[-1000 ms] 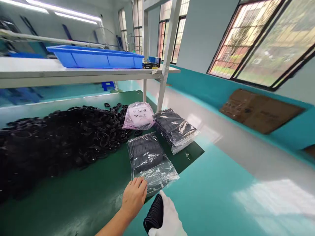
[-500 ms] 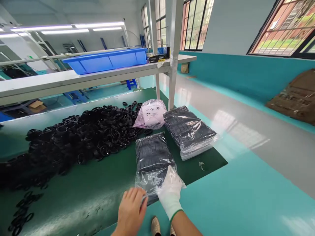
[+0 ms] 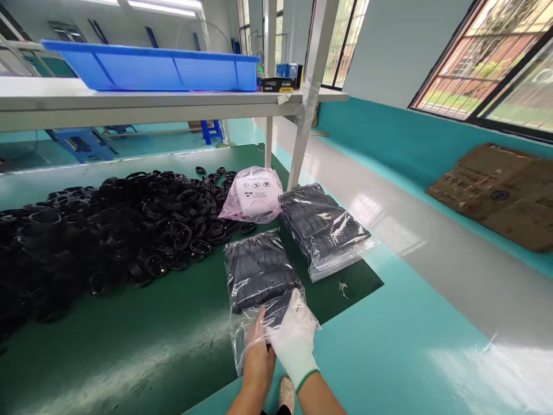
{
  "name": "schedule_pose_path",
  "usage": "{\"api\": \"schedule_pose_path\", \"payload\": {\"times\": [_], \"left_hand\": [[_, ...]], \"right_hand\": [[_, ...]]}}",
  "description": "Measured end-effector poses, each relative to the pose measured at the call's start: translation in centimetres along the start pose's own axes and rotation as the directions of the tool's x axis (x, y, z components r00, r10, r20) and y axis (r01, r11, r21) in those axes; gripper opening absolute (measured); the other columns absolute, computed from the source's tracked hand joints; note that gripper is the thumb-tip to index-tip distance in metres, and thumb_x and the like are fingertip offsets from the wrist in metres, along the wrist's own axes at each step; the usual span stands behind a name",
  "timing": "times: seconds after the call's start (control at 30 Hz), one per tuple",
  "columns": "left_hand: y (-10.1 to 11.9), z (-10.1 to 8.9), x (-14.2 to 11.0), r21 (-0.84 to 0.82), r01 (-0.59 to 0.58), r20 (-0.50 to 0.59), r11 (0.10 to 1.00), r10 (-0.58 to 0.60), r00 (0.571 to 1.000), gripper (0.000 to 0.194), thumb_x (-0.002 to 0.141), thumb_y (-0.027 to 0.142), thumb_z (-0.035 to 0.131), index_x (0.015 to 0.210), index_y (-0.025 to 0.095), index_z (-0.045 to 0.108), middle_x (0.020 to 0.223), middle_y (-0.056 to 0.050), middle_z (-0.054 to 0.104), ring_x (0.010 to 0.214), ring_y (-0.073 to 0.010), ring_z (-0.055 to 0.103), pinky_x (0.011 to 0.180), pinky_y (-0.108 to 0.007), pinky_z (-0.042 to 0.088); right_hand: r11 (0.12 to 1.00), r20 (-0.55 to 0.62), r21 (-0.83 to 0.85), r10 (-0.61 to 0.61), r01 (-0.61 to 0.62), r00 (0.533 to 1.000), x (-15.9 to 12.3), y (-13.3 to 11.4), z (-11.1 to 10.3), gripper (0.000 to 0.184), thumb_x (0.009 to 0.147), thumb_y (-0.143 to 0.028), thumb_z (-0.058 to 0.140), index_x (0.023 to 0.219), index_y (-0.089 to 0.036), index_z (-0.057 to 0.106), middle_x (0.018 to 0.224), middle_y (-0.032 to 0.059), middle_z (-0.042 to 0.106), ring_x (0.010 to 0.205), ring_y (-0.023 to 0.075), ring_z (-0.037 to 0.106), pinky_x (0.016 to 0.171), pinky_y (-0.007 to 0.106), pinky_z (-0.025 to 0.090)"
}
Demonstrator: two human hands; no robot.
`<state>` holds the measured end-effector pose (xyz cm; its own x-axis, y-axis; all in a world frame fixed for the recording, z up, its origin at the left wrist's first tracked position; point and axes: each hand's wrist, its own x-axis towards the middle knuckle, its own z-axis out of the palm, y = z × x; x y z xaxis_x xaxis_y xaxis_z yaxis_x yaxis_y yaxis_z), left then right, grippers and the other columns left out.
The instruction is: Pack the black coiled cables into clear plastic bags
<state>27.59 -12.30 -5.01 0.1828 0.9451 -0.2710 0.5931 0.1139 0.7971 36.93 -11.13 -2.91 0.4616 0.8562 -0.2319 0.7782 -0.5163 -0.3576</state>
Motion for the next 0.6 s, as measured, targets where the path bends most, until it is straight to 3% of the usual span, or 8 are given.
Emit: {"api": "schedule_pose_path", "payload": {"times": [0.13, 0.23, 0.37, 0.6], "left_hand": [[-1.1, -0.7, 0.0, 0.001, 0.029, -0.067, 1.0, -0.029, 0.997, 0.066, 0.068, 0.011, 0.047, 0.132, 0.021, 0.03, 0.135, -0.004, 0.039, 0.125, -0.0183, 0.035, 0.103, -0.031, 0.031], [-1.6, -0.8, 0.2, -0.027, 0.034, -0.103, 0.999, -0.037, 0.994, 0.058, 0.068, 0.014, 0.049, 0.125, 0.022, 0.039, 0.131, -0.003, 0.045, 0.121, -0.0172, 0.04, 0.101, -0.03, 0.034], [-2.1, 0.0, 0.2, -0.009, 0.011, -0.146, 1.0, -0.012, 0.989, 0.043, 0.071, 0.019, 0.05, 0.114, 0.021, 0.051, 0.131, -0.002, 0.045, 0.121, -0.0183, 0.04, 0.103, -0.034, 0.032], [-1.6, 1.5, -0.3, 0.09, -0.042, -0.094, 0.995, 0.051, 0.994, 0.048, 0.077, 0.033, 0.048, 0.124, 0.023, 0.046, 0.13, -0.002, 0.046, 0.126, -0.0214, 0.032, 0.106, -0.04, 0.026]], "right_hand": [[0.996, -0.006, 0.082, -0.031, 0.031, 1.0, -0.6, 1.6, 0.8, 0.092, 0.063, -0.043, 0.056, 0.137, -0.006, 0.014, 0.136, 0.0158, 0.033, 0.124, 0.0272, 0.032, 0.101, 0.035, 0.028], [0.996, -0.014, 0.083, -0.027, 0.028, 1.0, -1.2, 2.3, 0.8, 0.082, 0.068, -0.039, 0.051, 0.136, -0.007, 0.018, 0.139, 0.015, 0.028, 0.126, 0.0277, 0.029, 0.102, 0.037, 0.027], [0.989, 0.011, 0.031, -0.147, 0.146, 0.989, -1.5, 3.0, -0.3, 0.079, 0.068, -0.033, 0.052, 0.137, -0.015, 0.019, 0.136, 0.011, 0.034, 0.125, 0.0276, 0.03, 0.103, 0.038, 0.026], [0.961, -0.109, 0.222, -0.143, 0.165, 0.984, -2.5, 6.9, 1.1, 0.069, 0.079, -0.033, 0.039, 0.137, -0.011, 0.009, 0.142, 0.0118, 0.024, 0.13, 0.0217, 0.022, 0.104, 0.036, 0.026]]}}
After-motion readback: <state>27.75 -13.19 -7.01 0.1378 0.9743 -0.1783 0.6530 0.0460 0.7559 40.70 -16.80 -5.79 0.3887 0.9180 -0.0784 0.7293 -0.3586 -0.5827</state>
